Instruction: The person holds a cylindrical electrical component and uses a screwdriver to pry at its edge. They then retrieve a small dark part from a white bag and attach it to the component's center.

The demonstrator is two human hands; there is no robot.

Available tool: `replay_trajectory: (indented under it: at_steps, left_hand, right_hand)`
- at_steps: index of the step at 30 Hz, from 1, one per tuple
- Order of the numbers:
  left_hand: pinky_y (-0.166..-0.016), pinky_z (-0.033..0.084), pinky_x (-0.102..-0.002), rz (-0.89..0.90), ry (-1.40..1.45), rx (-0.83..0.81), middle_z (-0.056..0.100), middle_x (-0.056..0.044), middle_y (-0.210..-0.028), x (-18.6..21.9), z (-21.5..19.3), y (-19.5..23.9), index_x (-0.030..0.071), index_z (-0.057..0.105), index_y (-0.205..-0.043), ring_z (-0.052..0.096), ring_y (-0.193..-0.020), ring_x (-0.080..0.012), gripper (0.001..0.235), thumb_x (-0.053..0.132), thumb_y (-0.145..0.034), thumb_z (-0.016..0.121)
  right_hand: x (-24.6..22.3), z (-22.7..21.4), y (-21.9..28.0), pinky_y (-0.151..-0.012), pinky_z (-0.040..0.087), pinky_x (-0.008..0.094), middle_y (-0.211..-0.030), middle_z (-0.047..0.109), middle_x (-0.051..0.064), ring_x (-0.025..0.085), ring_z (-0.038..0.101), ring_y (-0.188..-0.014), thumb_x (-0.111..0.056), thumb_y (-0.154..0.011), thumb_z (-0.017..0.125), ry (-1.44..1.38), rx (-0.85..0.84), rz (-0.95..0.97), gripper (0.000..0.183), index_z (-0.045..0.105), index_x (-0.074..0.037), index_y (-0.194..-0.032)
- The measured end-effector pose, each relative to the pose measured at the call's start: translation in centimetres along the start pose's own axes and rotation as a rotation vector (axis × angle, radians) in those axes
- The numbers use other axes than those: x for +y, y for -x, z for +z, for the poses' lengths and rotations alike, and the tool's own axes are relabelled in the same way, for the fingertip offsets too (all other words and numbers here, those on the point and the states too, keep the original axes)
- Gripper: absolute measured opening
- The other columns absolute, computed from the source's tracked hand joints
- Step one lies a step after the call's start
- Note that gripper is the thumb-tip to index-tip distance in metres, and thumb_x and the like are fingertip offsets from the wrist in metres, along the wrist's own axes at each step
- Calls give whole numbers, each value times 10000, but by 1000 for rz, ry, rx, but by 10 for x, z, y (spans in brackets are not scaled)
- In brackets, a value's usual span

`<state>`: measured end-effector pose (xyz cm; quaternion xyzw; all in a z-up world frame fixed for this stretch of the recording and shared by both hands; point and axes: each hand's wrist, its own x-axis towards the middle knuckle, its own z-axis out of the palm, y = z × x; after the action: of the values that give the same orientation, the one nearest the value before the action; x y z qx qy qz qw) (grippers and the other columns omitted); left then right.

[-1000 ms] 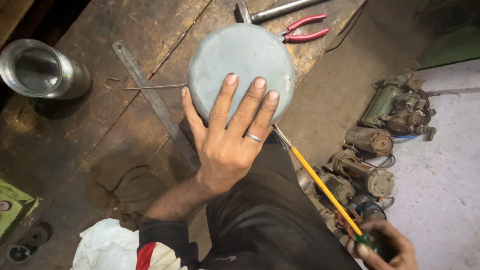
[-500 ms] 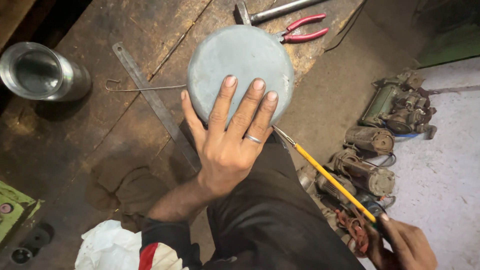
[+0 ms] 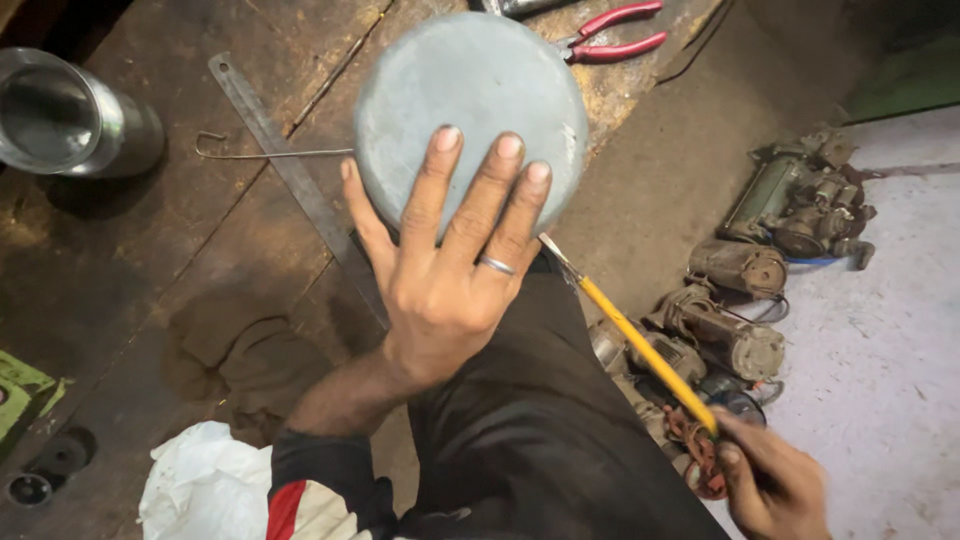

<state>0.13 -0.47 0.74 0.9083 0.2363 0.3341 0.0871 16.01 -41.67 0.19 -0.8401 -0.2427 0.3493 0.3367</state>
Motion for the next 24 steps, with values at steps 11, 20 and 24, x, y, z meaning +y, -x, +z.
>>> replay_trajectory:
  at_steps: [11, 20, 24]
  left_hand:
    - [-1180, 207, -805, -23, 16, 25, 582, 8, -1529, 4, 0, 4, 208, 651, -1468, 458, -1488, -308, 563, 252, -965, 899]
    - [-1173, 207, -811, -6, 2, 4, 581, -5, -1533, 3, -2, 4, 176, 654, -1471, 448, -1496, -322, 625, 256, -908, 913]
    - [-1174, 203, -811, -5, 14, -1, 576, -7, -1541, 4, -3, 8, 176, 641, -1486, 446, -1497, -325, 635, 268, -916, 907]
  right_hand:
    - [15, -3, 9, -749, 532, 221, -1010, 716, 117, 142, 669, -848, -190, -1083, 638, 428, 289, -418, 246, 649, -86, -1306]
    - [12, -19, 8, -511, 466, 254, -770, 745, 156, 104, 641, -548, -163, -942, 674, -346, -78, 269, 294, 761, -38, -1193]
    - [-5, 6, 6, -689, 517, 286, -829, 705, 160, 137, 689, -759, -39, -921, 716, 426, 292, -464, 256, 709, 13, -1172]
